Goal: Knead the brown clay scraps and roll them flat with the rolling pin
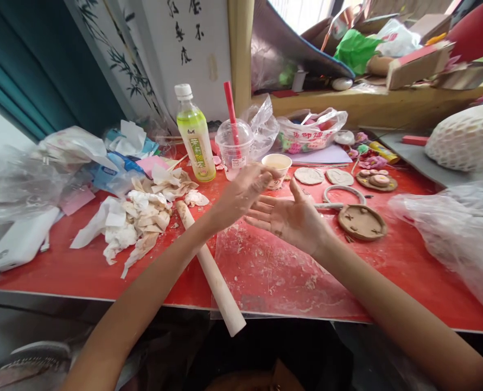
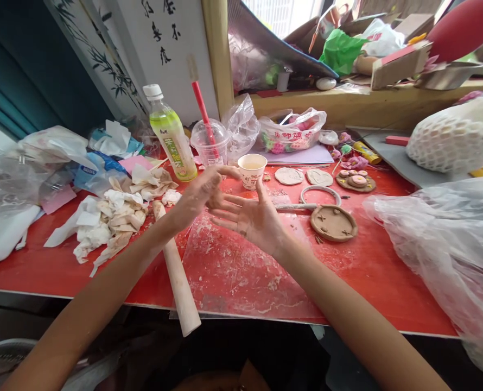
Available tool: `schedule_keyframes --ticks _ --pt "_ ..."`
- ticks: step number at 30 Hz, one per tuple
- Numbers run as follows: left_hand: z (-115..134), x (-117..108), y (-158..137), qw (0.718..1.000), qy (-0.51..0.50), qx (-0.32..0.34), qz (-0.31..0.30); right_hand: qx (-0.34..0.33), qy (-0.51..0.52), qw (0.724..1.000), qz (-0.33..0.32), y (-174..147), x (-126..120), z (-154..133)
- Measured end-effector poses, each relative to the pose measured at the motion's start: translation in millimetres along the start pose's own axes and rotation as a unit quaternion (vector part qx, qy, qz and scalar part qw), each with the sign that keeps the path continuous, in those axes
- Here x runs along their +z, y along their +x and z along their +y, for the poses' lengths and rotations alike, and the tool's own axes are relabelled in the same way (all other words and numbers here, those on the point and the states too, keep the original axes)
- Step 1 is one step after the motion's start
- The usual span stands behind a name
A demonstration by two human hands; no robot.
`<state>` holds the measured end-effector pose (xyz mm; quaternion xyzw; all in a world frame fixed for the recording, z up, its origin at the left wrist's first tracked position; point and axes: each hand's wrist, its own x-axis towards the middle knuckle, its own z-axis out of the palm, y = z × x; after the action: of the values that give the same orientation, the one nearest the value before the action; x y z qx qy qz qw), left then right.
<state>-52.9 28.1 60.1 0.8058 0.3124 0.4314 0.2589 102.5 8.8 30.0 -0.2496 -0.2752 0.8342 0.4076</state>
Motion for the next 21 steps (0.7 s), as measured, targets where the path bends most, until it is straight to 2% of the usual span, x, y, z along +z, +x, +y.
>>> schedule_keyframes --ticks 2,5,7,10,14,16,19,21 --pt "2 5 1 0.998 0.039 0.028 -0.031 -0.013 0.022 0.999 0.032 2 -3 2" --pt "-3 5 4 0.996 0.079 0.030 0.001 -0.054 0.035 0.989 0.135 3 -11 -3" --pt "-9 4 5 0.997 0.079 0.017 0.015 -0.096 0.019 0.981 0.167 1 -14 -11" --pt "-15 5 5 0.993 0.108 0.017 0.049 -0.164 -0.053 0.975 0.140 -6 -12 -23" --pt "-9 14 -1 0.968 0.214 0.058 0.119 -0.214 -0.101 0.966 0.105 -13 -1 -28" --pt "-5 18 -6 0.953 0.262 0.117 0.092 -0.180 -0.111 0.976 0.044 -15 6 -24" --pt "-4 20 -13 0.920 0.330 0.209 0.023 -0.052 -0.134 0.988 -0.062 -16 12 -14" --pt "-8 17 -15 0.911 0.348 0.219 0.013 0.020 -0.155 0.981 -0.119 -16 10 -10"
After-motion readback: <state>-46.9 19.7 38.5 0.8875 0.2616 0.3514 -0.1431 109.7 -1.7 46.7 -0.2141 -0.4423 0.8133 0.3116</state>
